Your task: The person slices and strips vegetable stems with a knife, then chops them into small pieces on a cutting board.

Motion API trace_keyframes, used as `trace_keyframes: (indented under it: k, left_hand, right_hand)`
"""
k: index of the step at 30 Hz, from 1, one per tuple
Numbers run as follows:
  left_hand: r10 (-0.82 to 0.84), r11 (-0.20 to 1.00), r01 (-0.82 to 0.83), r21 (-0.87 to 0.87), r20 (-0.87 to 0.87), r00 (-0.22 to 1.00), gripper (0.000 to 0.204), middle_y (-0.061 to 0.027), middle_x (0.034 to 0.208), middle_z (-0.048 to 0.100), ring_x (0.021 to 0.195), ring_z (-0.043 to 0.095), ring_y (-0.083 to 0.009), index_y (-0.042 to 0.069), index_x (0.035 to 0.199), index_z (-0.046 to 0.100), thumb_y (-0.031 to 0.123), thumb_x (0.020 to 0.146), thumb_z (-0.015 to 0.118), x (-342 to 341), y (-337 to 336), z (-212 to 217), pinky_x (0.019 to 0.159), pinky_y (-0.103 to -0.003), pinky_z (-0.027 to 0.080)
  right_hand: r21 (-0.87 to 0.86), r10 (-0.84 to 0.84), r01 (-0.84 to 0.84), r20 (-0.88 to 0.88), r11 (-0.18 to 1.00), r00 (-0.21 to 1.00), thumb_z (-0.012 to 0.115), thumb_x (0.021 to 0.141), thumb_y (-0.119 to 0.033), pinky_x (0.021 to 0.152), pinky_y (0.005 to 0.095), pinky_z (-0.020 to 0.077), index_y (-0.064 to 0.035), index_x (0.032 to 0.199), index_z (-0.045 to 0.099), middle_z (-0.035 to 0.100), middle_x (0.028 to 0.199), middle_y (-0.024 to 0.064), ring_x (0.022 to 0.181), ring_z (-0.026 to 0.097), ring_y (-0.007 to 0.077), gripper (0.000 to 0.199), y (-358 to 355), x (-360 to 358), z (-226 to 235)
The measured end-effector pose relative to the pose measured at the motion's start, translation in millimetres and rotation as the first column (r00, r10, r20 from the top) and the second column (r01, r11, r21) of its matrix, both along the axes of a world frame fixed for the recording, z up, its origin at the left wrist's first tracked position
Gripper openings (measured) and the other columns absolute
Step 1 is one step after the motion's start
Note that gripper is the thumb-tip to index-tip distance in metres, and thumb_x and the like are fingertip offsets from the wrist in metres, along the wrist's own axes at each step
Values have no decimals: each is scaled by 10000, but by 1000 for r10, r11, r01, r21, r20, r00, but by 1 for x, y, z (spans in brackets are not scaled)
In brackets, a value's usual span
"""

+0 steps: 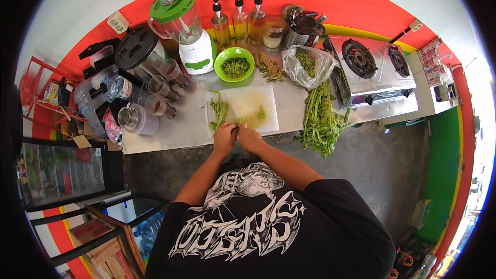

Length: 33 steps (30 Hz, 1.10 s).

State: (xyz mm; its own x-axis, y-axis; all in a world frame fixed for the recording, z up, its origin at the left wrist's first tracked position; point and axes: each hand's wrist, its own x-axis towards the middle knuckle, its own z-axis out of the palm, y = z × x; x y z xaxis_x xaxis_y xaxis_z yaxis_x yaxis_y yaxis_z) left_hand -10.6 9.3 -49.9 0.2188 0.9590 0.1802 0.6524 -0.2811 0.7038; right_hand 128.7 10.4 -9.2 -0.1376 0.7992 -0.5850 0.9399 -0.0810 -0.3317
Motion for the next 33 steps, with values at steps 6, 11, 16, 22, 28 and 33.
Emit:
trace_keyframes:
  k: [6, 11, 16, 22, 28, 33]
  left_hand:
    - [13, 1000, -13, -9, -48, 999, 97, -145, 911, 635, 903, 619, -364, 32, 896, 699, 57, 849, 618, 1, -4, -1, 787, -461, 511]
    - [-5, 999, 6, 39, -36, 999, 112, -142, 918, 637, 895, 617, -364, 36, 909, 708, 57, 843, 620, 1, -6, 2, 788, -460, 512]
    - [-17, 999, 19, 36, -61, 998, 115, -144, 893, 624, 893, 612, -368, 31, 908, 712, 55, 833, 628, -4, -9, 0, 788, -459, 508]
    - [-35, 999, 35, -1, -101, 994, 129, -154, 899, 623, 910, 609, -377, 26, 936, 700, 56, 841, 618, -2, -8, 0, 799, -465, 507]
    - [-28, 998, 30, 48, -44, 999, 171, -172, 945, 631, 926, 607, -389, 18, 1010, 699, 76, 875, 611, 1, -5, -10, 816, -471, 496]
    - [-58, 995, 58, 81, 5, 998, 173, -171, 949, 632, 932, 603, -383, 14, 1013, 708, 64, 887, 601, 13, 4, -17, 831, -468, 487]
  right_hand:
    - [-68, 87, -85, 34, 994, 996, 559, 925, -124, 869, 487, 562, 66, 1256, 419, 688, 1088, 288, 1040, 689, 422, 406, 7, -1, 5]
    - [-45, 9, -9, 15, 999, 1000, 563, 920, -131, 874, 482, 560, 77, 1266, 408, 686, 1104, 291, 1047, 687, 420, 433, 6, 2, -4]
    - [-109, 71, -67, 29, 992, 997, 588, 902, -128, 877, 483, 559, 71, 1243, 414, 682, 1104, 297, 1046, 686, 425, 431, 9, -5, 6]
    - [-7, 44, -44, -3, 999, 999, 618, 884, -119, 850, 487, 568, 51, 1203, 425, 692, 1056, 294, 1010, 698, 420, 409, -1, -5, -13]
    - [128, -81, 85, -38, 988, 996, 524, 947, -146, 803, 493, 580, 23, 1148, 445, 714, 964, 265, 937, 717, 415, 274, -8, -5, -14]
    - [213, -143, 148, -38, 966, 989, 487, 949, -136, 721, 485, 595, 62, 1185, 425, 707, 898, 276, 843, 726, 411, 314, -16, 17, -25]
